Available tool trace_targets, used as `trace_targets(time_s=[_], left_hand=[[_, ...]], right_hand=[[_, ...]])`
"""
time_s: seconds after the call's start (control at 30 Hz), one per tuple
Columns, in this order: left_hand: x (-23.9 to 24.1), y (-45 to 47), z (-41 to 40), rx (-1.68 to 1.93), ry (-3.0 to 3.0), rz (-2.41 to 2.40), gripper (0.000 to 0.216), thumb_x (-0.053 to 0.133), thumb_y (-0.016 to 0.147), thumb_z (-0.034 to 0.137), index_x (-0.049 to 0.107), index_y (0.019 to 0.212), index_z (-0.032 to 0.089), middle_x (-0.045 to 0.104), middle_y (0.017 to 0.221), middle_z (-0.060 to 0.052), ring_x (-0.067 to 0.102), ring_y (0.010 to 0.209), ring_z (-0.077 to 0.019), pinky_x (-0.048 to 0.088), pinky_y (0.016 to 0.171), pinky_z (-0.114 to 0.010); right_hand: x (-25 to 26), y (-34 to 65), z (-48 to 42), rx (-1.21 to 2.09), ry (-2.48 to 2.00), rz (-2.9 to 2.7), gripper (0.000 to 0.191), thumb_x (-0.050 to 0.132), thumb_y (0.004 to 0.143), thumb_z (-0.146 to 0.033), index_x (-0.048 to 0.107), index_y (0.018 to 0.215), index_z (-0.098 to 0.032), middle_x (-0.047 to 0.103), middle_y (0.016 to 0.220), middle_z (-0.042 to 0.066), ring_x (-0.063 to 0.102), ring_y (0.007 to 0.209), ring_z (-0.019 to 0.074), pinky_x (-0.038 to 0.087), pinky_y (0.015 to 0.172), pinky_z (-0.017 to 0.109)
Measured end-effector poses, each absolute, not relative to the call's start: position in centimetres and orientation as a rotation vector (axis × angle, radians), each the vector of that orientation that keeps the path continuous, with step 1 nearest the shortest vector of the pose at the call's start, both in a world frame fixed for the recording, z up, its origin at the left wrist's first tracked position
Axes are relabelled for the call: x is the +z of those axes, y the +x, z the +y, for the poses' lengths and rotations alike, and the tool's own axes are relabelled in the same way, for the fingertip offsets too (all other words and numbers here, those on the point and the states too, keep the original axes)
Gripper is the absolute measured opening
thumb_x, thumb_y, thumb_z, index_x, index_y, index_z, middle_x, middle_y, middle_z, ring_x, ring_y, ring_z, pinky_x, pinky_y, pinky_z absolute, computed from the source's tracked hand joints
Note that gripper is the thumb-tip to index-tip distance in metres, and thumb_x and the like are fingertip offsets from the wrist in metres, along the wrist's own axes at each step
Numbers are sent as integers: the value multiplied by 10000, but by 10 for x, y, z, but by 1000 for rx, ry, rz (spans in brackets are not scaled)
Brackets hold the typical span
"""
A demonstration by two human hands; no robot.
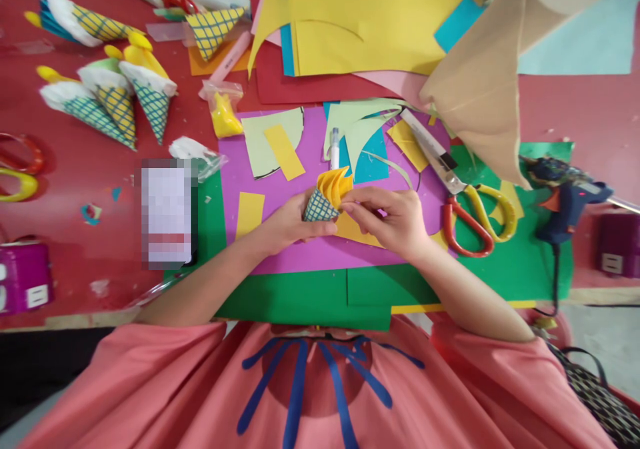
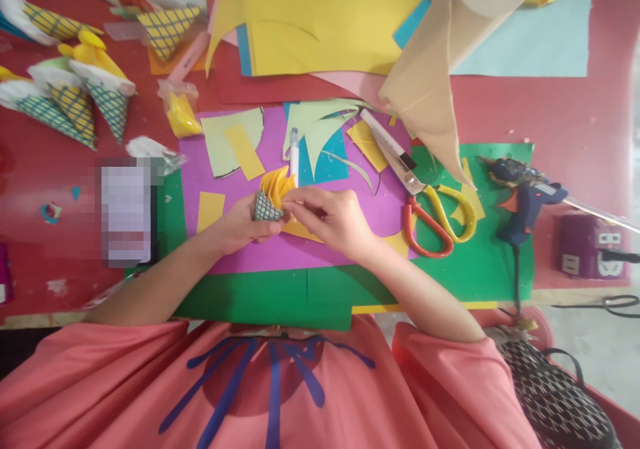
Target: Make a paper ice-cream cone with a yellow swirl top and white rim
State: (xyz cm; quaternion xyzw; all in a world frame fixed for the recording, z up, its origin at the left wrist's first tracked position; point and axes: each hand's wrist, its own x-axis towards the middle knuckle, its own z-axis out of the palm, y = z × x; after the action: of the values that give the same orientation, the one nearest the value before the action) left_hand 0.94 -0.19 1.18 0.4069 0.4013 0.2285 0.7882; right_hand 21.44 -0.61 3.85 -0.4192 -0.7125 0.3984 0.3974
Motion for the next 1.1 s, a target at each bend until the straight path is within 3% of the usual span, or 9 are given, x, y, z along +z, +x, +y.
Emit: trace_targets(time_s=[0.2,0.33,0.47,0.67,1.1], left_hand=[[19,15,-3,434,835,887,450,863,683,366,522,910,179,468,598,93,356,403,-7,274,342,-140],[28,19,-2,389,706,895,501,889,625,401,486,825,181,406,534,120,277,381,7,224,335,-130],[32,20,0,379,638,893,575,909,569,460,477,829,183,425,553,115,237,374,19,182,335,-128],[29,20,-1,396,621,870,639,890,553,585,492,832,170,490,603,87,222,366,32,144,330,-136],[26,23,-1,447,627,855,631,870,586,610,504,843,164,503,631,90,253,351,39,177,328,-121]], right_hand=[[35,215,-7,952,-1008,-1893,160,616,949,-270,723,898,-161,715,683,-2,546,486,51,406,501,188],[35,216,-4,1105,-978,-1870,158,598,953,-256,687,877,-149,645,610,-31,484,450,33,374,468,169],[35,216,0,1345,-957,-1755,185,586,960,-284,646,863,-139,580,563,-53,457,393,22,339,412,159],[35,217,4,1397,-915,-1760,162,603,942,-265,630,846,-137,586,572,-47,459,399,21,338,404,157],[33,222,6,1507,-918,-1736,229,558,973,-361,619,878,-162,585,592,-45,465,439,42,359,440,191]])
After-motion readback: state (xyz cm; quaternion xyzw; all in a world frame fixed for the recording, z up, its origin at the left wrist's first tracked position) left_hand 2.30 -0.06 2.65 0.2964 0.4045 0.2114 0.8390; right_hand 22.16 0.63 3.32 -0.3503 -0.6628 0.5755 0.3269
